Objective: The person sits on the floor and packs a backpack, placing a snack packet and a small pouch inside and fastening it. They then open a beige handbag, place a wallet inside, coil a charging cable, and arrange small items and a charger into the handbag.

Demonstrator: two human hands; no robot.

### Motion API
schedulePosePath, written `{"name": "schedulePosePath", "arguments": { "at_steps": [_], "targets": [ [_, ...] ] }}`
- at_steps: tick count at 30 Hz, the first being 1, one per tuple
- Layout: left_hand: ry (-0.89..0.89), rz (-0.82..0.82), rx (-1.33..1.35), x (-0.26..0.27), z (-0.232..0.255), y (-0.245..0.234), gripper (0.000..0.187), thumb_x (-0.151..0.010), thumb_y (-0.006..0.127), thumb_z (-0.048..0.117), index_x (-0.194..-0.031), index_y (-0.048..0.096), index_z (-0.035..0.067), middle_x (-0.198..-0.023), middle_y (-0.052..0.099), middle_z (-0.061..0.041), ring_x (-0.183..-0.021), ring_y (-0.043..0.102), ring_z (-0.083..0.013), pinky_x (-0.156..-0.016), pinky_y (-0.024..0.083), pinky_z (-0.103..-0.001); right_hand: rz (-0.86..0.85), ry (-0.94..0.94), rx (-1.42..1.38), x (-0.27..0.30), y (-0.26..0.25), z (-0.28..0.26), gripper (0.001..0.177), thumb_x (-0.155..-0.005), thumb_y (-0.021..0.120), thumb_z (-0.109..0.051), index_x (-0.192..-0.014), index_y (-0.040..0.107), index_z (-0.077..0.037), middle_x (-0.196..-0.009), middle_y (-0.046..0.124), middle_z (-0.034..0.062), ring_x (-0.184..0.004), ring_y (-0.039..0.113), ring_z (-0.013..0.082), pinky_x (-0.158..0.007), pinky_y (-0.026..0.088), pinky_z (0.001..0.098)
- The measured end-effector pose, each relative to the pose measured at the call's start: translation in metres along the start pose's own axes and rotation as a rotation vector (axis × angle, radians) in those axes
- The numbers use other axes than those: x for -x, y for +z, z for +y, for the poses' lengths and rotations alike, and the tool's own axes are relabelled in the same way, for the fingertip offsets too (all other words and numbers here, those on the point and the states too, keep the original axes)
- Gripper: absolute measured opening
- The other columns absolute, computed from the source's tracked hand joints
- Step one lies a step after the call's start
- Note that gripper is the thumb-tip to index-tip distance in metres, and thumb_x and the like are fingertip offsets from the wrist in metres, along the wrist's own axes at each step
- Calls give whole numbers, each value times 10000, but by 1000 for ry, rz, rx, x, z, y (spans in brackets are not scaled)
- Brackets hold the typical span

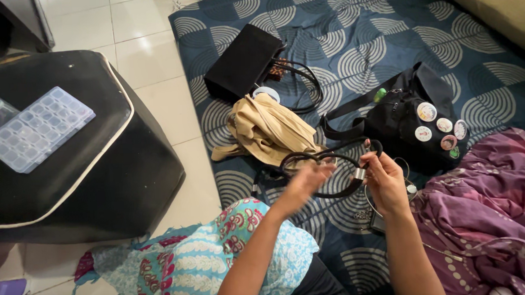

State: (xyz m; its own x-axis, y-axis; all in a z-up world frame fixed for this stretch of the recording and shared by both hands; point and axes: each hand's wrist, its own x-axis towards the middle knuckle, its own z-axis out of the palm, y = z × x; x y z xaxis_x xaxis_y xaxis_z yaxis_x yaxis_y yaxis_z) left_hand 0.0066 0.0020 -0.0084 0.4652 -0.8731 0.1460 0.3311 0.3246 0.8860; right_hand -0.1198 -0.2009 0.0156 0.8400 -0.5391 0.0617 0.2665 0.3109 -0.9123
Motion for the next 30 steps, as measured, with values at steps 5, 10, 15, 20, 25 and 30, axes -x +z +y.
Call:
{"name": "schedulePosePath", "arguments": {
  "at_steps": [5, 10, 15, 20, 25, 30],
  "targets": [
    [92, 27, -727, 12, 23, 30, 466, -939, 730, 362, -1298, 654, 75, -1168, 741, -156, -1086, 707, -215, -941, 542, -366, 151, -84, -51, -11, -18, 7, 197, -1114, 579, -224, -1099, 665, -46, -1029, 667, 28, -789, 651, 83, -713, 551, 250],
    [49, 229, -806, 21, 52, 21, 339, -937, 740, 332, -1183, 729, 100, -909, 758, -83, -783, 708, -144, -721, 560, -317, 272, -181, -89, -21, -48, 10, 226, -1145, 580, -249, -1067, 671, -57, -1061, 672, 36, -752, 630, 98, -662, 510, 230],
    [73, 264, -367, 21, 47, 2, 282, -1001, 696, 240, -1205, 684, 46, -813, 622, -16, -691, 551, -87, -636, 482, -269, 117, -274, 344, -21, -42, 19, 315, -1175, 515, -249, -1182, 668, 26, -1264, 717, 90, -1093, 648, 118, -919, 483, 266],
    [211, 129, 38, 19, 30, -11, 199, -1099, 561, 151, -1278, 546, 65, -975, 583, -18, -838, 557, -87, -798, 470, -247, -401, -172, 314, -7, -8, 17, 645, -973, 637, -187, -1509, 298, -69, -1161, 682, 88, -1108, 661, 153, -985, 496, 334],
    [202, 207, 129, 16, 23, -23, 169, -1092, 550, 143, -1232, 567, 52, -1025, 599, -28, -881, 569, -96, -853, 462, -248, -260, 82, 431, -5, 16, 15, 688, -930, 663, -49, -1551, 365, -54, -797, 617, 23, -660, 597, 106, -578, 462, 276],
    [165, 222, 80, 12, 35, -30, 195, -1086, 558, 158, -1242, 586, 44, -1033, 619, -45, -888, 580, -109, -868, 471, -264, -149, -112, 227, -21, 12, -22, 717, -957, 599, -40, -1617, 328, -107, -766, 553, -66, -548, 467, 21, -492, 373, 209]
  ]
}}
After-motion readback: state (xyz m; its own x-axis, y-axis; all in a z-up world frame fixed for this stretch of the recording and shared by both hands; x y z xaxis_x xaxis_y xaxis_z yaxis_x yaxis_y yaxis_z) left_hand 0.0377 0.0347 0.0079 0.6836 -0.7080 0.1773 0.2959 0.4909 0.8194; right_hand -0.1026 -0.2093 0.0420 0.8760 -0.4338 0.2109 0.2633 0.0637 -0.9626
